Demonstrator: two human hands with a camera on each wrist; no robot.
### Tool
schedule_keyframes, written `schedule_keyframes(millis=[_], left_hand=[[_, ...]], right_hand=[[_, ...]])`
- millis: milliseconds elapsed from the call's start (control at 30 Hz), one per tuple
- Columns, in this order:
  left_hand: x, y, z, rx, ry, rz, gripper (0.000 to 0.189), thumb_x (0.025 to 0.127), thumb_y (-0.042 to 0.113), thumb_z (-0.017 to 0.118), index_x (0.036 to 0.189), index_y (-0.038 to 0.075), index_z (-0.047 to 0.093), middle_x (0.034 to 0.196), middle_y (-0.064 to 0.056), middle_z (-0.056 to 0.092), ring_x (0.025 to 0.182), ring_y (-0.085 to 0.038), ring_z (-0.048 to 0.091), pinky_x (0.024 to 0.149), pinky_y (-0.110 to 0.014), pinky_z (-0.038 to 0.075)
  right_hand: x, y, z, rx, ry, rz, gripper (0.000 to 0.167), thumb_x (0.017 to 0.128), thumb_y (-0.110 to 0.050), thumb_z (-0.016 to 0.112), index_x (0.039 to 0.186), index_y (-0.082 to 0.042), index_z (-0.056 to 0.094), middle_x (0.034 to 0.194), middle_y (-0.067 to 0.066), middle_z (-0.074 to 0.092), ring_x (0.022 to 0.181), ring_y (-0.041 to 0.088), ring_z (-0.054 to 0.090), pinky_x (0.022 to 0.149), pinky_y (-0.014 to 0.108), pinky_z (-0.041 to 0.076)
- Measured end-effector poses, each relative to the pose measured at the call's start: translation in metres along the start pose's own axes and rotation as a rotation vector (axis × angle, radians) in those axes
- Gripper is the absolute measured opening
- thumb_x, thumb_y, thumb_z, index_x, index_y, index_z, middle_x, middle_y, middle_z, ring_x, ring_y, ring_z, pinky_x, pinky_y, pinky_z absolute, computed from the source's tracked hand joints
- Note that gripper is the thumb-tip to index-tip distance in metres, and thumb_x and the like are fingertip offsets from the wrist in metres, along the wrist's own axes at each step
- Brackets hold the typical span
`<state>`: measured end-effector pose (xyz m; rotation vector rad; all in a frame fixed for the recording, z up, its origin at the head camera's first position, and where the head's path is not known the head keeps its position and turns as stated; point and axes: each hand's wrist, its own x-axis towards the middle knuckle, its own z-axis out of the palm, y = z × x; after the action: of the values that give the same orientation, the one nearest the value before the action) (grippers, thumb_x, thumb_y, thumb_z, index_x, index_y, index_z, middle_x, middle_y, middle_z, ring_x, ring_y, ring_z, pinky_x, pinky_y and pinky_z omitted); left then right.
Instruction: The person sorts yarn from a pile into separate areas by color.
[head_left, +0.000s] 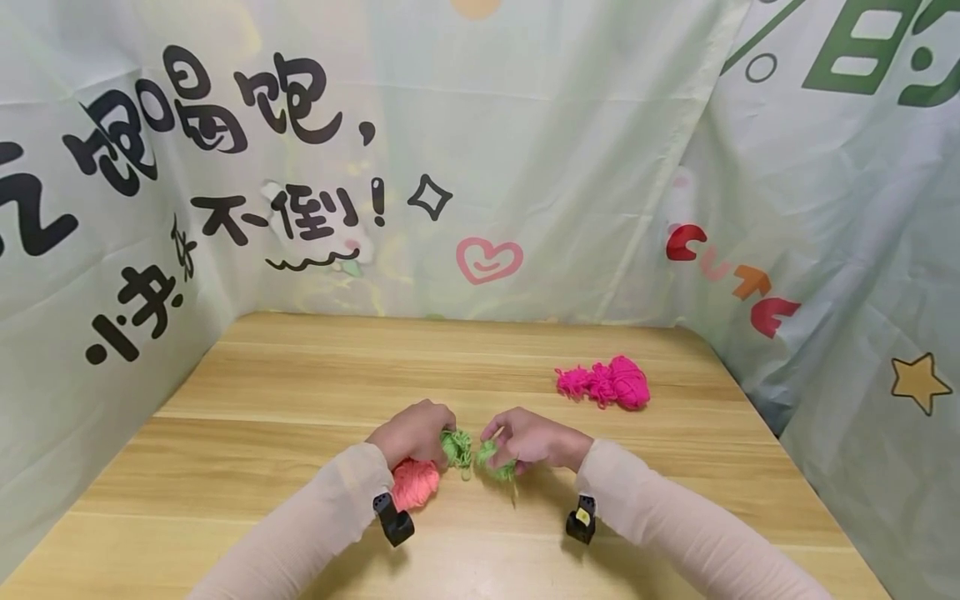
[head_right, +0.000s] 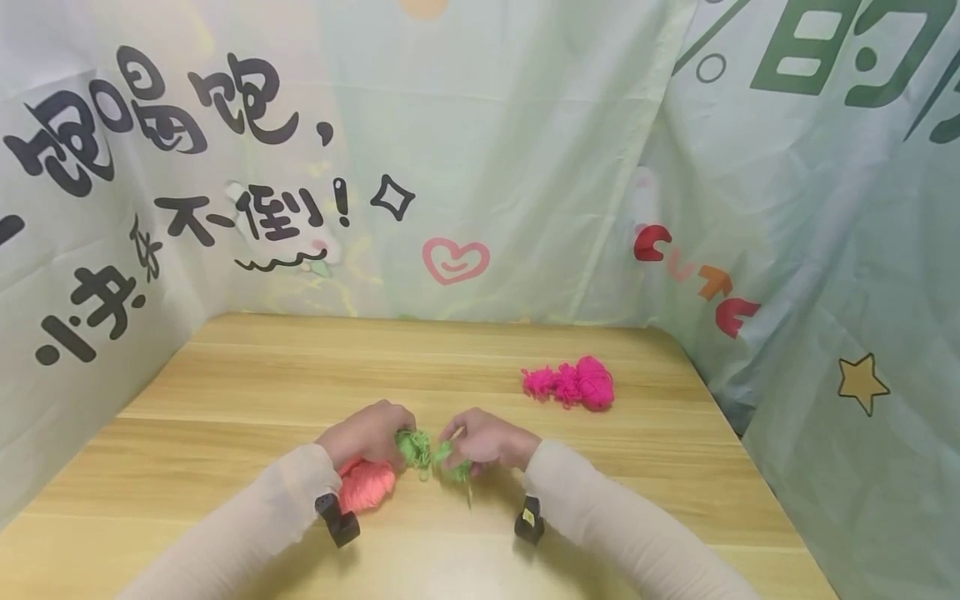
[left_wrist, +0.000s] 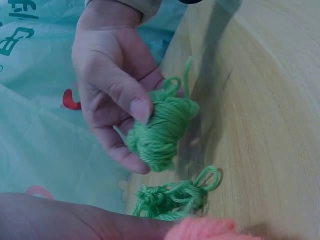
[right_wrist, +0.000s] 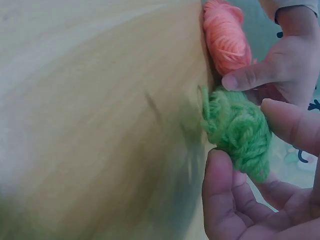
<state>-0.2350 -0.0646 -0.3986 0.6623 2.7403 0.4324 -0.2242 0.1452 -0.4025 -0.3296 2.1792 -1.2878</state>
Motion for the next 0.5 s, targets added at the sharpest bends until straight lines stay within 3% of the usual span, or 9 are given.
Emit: schedule_keyframes(millis=[267,500], left_hand=[[-0.0005,-0.0002,0.0014,-0.01,-0.002,0.004,0.038,0.067,0.009,0.086,0.101,0.007,0.071,0.09,0.0,0.065,0.074,-0.014,0.053,0.065,-0.031,0.048],[-0.0001,0.0003,0.0019,-0.038,0.002,-0.008,0.028,0.066,0.006,0.086,0.089,0.01,0.069,0.078,0.002,0.058,0.07,-0.016,0.05,0.06,-0.03,0.045]], right_hand=[[0.0032,-0.004,-0.0059,-0.007,0.005,-0.005,0.043,0.082,-0.001,0.074,0.121,0.003,0.058,0.073,0.003,0.049,0.063,0.015,0.052,0.058,0.037,0.054],[0.0073,-0.0071,-0.0099,0.004,0.019,-0.002,0.04,0.083,-0.002,0.073,0.119,0.003,0.058,0.076,0.004,0.048,0.065,0.015,0.051,0.064,0.041,0.056]])
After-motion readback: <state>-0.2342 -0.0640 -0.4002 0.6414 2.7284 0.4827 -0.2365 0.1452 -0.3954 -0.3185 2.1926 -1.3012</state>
